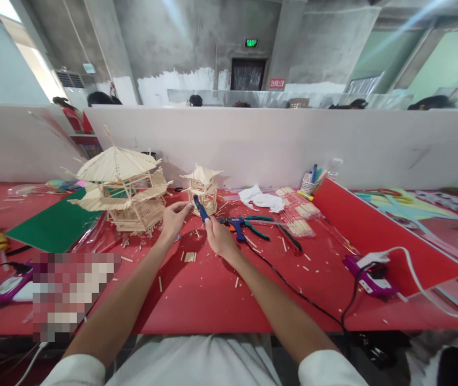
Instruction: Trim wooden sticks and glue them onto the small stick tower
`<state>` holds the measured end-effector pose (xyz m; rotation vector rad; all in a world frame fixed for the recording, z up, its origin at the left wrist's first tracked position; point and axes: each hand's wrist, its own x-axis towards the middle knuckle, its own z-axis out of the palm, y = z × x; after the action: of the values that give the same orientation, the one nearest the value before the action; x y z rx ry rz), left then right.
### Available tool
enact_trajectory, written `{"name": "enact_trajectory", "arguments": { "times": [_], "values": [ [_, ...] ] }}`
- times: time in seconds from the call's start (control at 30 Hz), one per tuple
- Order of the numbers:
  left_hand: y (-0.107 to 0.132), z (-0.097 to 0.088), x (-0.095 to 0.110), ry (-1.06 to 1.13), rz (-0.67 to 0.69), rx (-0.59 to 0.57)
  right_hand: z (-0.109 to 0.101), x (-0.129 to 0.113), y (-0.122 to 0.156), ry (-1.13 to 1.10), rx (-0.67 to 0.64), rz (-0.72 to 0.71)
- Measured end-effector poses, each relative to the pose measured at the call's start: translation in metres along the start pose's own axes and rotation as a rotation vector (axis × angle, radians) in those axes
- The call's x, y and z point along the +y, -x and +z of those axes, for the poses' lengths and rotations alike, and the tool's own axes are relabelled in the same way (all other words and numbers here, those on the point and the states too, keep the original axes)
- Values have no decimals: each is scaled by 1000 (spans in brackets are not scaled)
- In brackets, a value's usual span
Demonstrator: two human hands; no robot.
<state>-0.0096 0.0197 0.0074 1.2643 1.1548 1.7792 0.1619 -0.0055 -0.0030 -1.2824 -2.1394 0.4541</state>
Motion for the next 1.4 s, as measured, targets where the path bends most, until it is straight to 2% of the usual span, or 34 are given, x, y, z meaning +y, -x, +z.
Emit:
{"name": "enact_trajectory", "arguments": {
  "times": [0.13, 0.23, 0.43, 0.57, 0.83, 0.93, 1.0, 1.17, 1.27, 1.4],
  "values": [
    [1, -1, 7, 1, 17, -34, -25, -3, 9, 216, -108, 55],
    [2, -2, 8, 3, 7, -53, -35, -10, 18, 387, -150, 112],
    [2, -4, 4, -16, -24, -97, -22, -21, 34, 531, -163, 136],
    [0, -8, 1, -99, -39, -183, -12, -19, 38, 599, -204, 134],
    [-5, -14, -7, -179, -62, -349, -16, -18, 39, 630, -207, 162],
    [-4, -14, -4, -160, -81, -413, -24, -13, 29, 527, -127, 83],
    [-2, -13, 0, -140, -86, -445, -28, -7, 19, 371, -68, 32],
    [7, -8, 11, -135, -50, -484, -24, 11, -2, -273, 131, -122],
    [13, -2, 16, -146, 17, -506, -15, 16, -7, -611, 154, -138],
    [21, 7, 21, -198, 118, -453, -9, 16, -8, -875, 157, -63]
  ]
}}
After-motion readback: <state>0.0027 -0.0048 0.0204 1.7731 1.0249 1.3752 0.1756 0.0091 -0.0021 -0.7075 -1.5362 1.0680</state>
